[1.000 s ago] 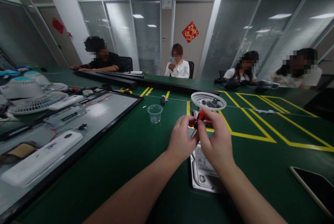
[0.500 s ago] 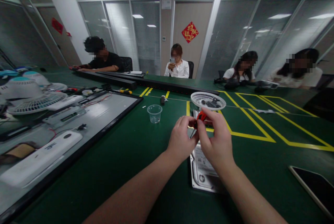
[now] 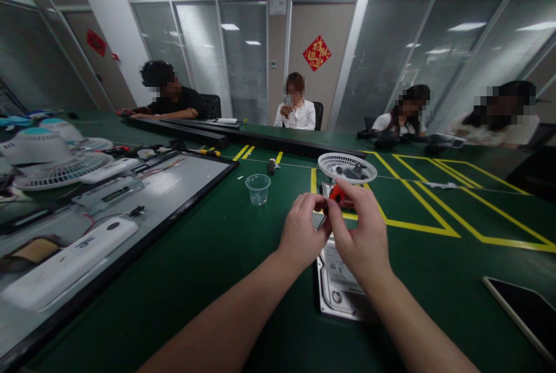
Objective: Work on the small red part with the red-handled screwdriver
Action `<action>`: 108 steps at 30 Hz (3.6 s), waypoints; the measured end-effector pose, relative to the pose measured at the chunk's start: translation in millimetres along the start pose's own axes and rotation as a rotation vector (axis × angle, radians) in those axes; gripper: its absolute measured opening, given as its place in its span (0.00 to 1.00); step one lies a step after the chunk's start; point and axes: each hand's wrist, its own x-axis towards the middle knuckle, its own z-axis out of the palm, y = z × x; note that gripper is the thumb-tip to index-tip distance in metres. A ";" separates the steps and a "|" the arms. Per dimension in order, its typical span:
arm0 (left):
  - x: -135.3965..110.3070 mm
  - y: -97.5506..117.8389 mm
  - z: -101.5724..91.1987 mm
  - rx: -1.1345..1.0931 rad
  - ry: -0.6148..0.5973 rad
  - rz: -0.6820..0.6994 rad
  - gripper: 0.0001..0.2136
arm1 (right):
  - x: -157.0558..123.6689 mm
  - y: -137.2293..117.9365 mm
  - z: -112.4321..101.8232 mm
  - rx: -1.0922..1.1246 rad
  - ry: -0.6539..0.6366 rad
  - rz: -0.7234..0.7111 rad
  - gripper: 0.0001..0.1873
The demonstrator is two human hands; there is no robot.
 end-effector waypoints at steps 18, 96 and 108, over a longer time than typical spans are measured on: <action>-0.1 1.1 -0.8 -0.007 -0.030 0.000 0.05 | 0.0 -2.4 -1.2 0.013 -0.003 0.008 0.19; -0.3 1.3 -0.4 0.017 -0.002 0.014 0.09 | -1.0 -1.0 -0.4 -0.020 0.026 0.022 0.18; -0.5 1.1 0.2 0.015 -0.019 0.006 0.08 | -0.9 -0.1 0.8 -0.014 0.022 0.027 0.18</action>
